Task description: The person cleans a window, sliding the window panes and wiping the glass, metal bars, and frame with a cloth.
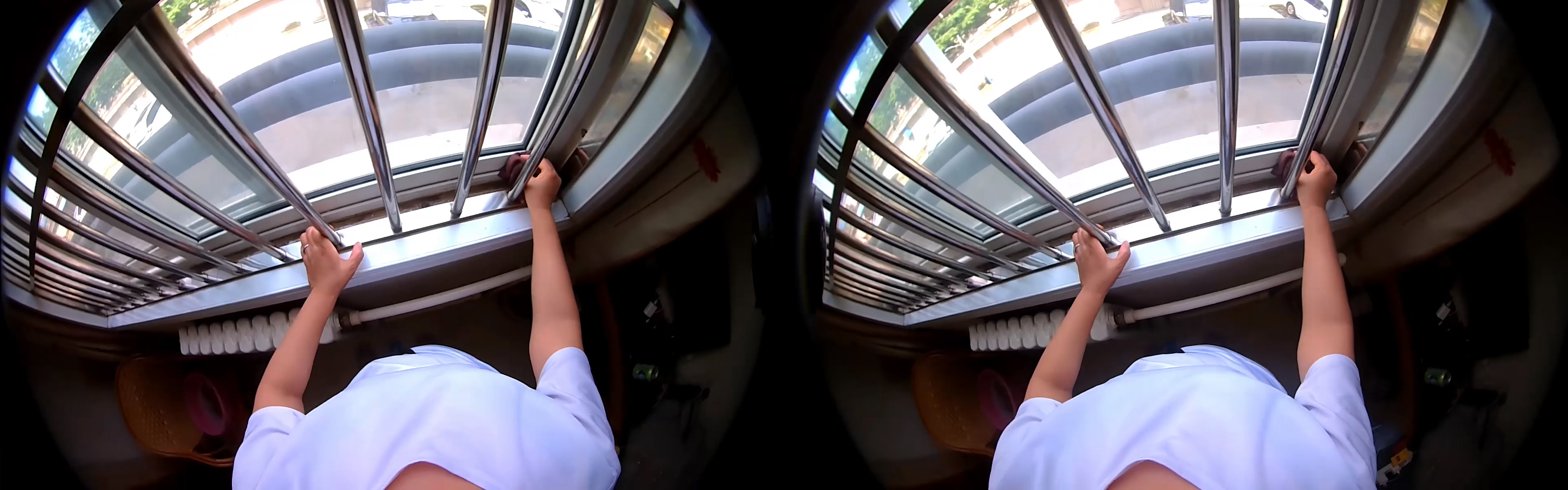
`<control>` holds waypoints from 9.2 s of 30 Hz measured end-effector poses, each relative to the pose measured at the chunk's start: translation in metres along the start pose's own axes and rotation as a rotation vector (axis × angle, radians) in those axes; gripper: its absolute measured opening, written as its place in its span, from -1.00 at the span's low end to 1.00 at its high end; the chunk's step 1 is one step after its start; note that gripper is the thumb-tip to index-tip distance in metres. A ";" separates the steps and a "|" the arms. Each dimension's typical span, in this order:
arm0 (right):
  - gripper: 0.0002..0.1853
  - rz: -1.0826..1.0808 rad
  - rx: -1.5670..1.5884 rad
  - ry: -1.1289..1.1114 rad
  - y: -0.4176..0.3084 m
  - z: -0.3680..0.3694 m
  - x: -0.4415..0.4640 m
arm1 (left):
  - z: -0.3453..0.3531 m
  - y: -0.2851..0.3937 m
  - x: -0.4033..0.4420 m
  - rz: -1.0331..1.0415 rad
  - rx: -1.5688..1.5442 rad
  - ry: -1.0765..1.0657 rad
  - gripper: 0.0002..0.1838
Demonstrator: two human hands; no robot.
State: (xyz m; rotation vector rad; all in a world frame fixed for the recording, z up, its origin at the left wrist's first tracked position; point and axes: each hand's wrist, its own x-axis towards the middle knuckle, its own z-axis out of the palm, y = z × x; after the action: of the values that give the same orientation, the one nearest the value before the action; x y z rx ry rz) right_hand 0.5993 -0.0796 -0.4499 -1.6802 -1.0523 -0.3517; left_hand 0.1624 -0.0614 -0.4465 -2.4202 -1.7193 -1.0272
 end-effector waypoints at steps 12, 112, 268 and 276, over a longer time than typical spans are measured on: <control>-0.68 0.552 0.986 0.341 -0.073 -0.035 -0.088 | -0.009 0.001 -0.013 -0.007 -0.105 0.140 -0.32; -0.79 -0.566 0.589 -0.249 -0.571 0.295 -0.287 | -0.244 -0.363 0.045 -0.160 -0.430 0.457 -0.56; -0.54 -1.195 0.350 -0.435 -0.810 0.116 0.025 | -0.262 -0.265 0.084 0.120 -0.649 0.216 -0.51; -0.64 -0.920 0.234 -0.238 -0.806 0.088 0.000 | -0.292 -0.269 0.069 0.221 -0.450 0.386 -0.44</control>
State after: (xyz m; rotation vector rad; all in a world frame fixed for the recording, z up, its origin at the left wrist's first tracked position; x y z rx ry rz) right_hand -0.0532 0.0292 0.0187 -0.9553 -1.9391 -0.5886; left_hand -0.1986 0.0002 -0.2786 -2.3383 -1.1662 -1.8528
